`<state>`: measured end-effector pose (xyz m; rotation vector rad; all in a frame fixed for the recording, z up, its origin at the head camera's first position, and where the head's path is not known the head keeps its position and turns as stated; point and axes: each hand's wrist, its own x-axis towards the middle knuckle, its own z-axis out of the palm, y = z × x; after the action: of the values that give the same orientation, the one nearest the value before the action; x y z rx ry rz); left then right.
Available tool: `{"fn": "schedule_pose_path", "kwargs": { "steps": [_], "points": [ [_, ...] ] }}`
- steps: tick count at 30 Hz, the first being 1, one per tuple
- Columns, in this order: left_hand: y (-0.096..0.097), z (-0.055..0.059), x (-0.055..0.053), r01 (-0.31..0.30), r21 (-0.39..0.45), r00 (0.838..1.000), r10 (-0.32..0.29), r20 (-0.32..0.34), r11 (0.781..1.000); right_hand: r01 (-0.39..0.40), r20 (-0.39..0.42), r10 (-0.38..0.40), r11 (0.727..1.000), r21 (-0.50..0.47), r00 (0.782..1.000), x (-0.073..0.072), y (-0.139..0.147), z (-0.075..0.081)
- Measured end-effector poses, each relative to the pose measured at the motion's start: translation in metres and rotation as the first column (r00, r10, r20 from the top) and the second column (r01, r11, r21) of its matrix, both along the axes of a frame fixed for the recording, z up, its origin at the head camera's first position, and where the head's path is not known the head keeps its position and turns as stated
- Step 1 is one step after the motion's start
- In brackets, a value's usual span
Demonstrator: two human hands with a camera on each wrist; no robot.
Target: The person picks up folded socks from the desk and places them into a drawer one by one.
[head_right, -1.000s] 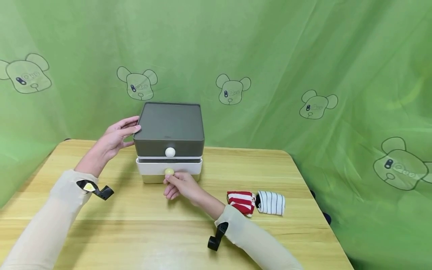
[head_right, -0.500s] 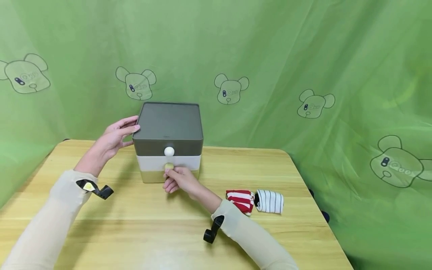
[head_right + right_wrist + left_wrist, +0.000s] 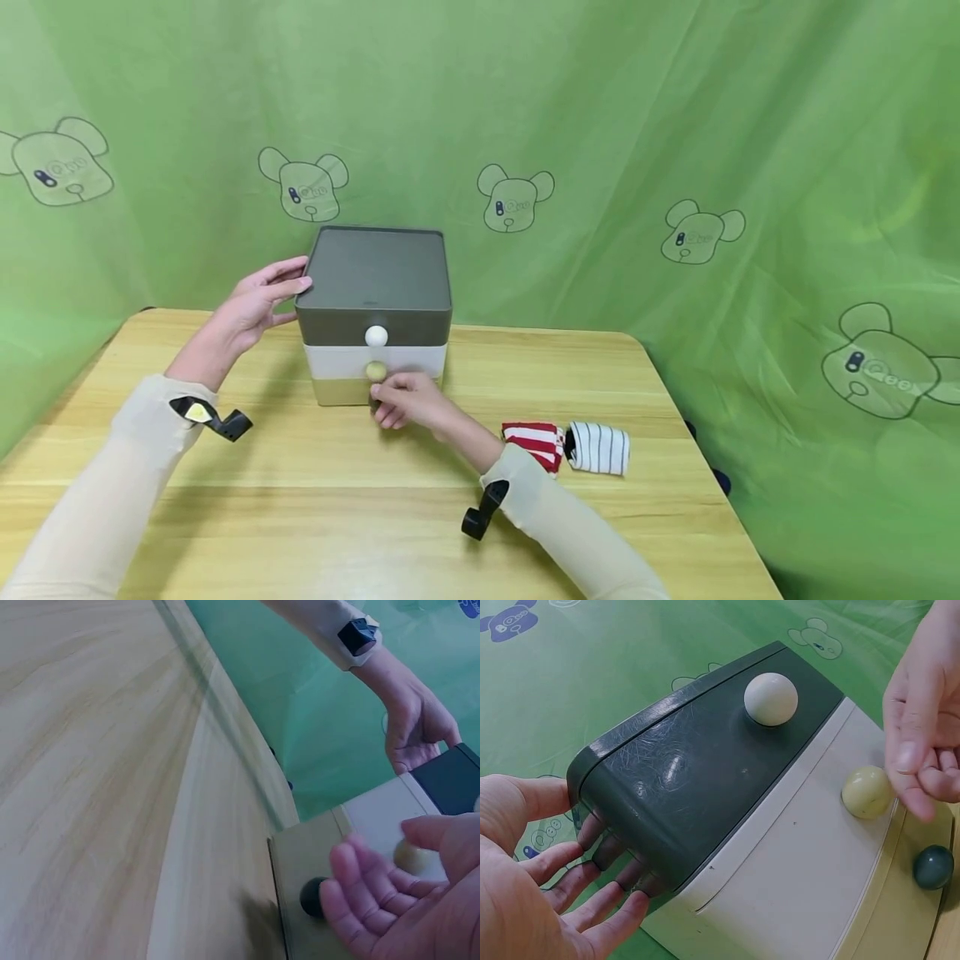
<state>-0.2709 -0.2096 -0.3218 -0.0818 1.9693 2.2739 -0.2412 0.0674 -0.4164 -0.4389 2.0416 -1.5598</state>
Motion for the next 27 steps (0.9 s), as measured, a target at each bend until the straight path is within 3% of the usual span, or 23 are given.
{"fn": "schedule_pose_path", "kwargs": {
  "steps": [4,9,17,22,24,27],
  "points": [
    [-0.001,0.002,0.000,0.000,-0.007,1.000,0.000,-0.009,1.000,0.011,0.028,-0.013,0.998,0.068,1.000,-0.003,0.007,-0.003],
    [-0.001,0.002,0.000,0.001,-0.009,1.000,-0.001,-0.001,1.000,-0.005,0.173,-0.004,0.999,0.052,0.985,-0.005,0.011,-0.016],
    [-0.001,0.000,-0.001,-0.005,-0.015,1.000,0.005,0.000,1.000,0.072,0.441,0.015,0.981,-0.179,0.897,-0.009,-0.001,-0.035],
    [0.000,-0.001,-0.001,-0.003,-0.016,1.000,0.004,0.008,1.000,0.148,0.535,0.002,0.960,-0.239,0.845,-0.011,-0.005,-0.043],
    [0.000,-0.001,-0.001,-0.003,-0.015,1.000,0.003,0.008,1.000,0.164,0.549,-0.002,0.955,-0.245,0.836,-0.012,-0.007,-0.045],
    [0.000,0.000,-0.001,-0.004,-0.024,1.000,0.004,-0.006,1.000,0.176,0.541,-0.012,0.952,-0.252,0.841,-0.013,-0.009,-0.045]
  ]
}}
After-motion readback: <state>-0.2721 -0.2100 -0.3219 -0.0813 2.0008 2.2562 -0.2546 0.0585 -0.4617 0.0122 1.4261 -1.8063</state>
